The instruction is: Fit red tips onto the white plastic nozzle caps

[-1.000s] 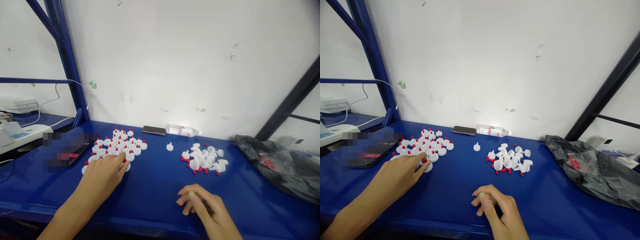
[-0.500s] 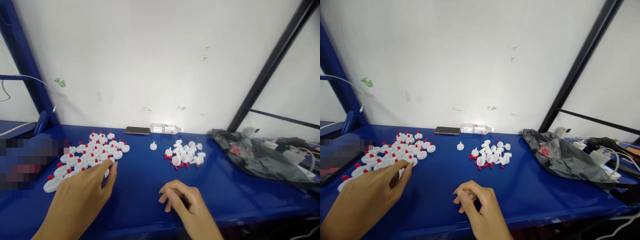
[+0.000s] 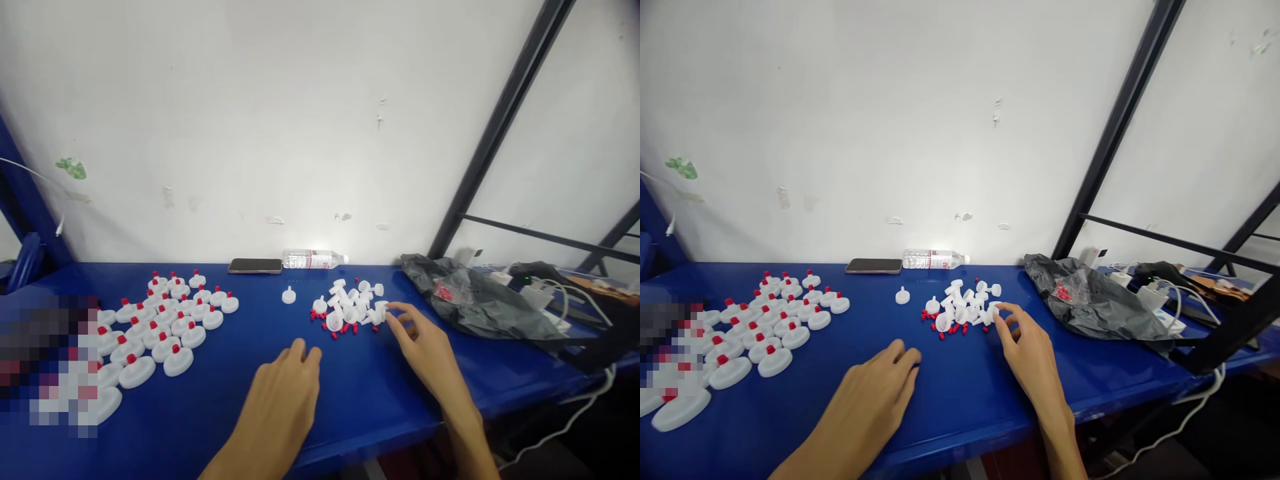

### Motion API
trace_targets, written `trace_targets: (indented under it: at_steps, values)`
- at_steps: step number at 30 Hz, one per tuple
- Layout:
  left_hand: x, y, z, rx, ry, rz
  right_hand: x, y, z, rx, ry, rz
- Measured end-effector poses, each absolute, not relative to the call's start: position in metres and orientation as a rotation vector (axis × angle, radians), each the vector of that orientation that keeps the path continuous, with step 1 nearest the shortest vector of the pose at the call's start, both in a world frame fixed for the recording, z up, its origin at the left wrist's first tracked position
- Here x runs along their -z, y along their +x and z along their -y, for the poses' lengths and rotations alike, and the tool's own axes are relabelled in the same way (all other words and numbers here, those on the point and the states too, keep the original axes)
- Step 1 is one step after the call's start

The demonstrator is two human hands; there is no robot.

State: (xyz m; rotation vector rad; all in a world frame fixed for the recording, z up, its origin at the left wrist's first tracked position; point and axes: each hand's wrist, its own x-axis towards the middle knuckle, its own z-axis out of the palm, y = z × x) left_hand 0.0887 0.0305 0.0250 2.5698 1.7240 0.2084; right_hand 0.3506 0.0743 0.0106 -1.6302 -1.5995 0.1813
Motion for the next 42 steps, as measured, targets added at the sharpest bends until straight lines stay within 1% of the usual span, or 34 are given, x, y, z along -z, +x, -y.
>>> trace_targets:
  at_steps: [3,6,13,27,30,34,39,42]
  values:
    - [-0.032,0.116,-0.044,-0.191,2.705,-1.623,-0.004,0.354,-0.079,-0.164,-1.642,1.652]
    - [-0.035,0.125,-0.054,-0.177,2.809,-1.588,0.002,0.354,-0.081,-0.164,-1.629,1.708]
    - [-0.044,0.125,-0.059,0.024,2.827,-1.545,0.004,0.354,-0.080,-0.198,-1.608,1.757]
    - [-0.049,0.120,-0.061,0.053,2.841,-1.589,0.000,0.349,-0.071,-0.277,-1.480,1.661]
    - [-0.044,0.111,-0.057,-0.062,2.840,-1.639,-0.001,0.347,-0.069,-0.328,-1.444,1.603]
    - [-0.034,0.086,-0.046,-0.263,2.686,-1.642,-0.003,0.344,-0.064,-0.434,-1.417,1.543]
    - [-0.023,0.038,-0.029,-0.824,2.428,-1.582,-0.004,0.335,-0.058,-0.476,-1.364,1.490]
    - [-0.022,0.017,-0.019,-1.004,2.191,-1.500,-0.005,0.316,-0.051,-0.529,-1.293,1.471]
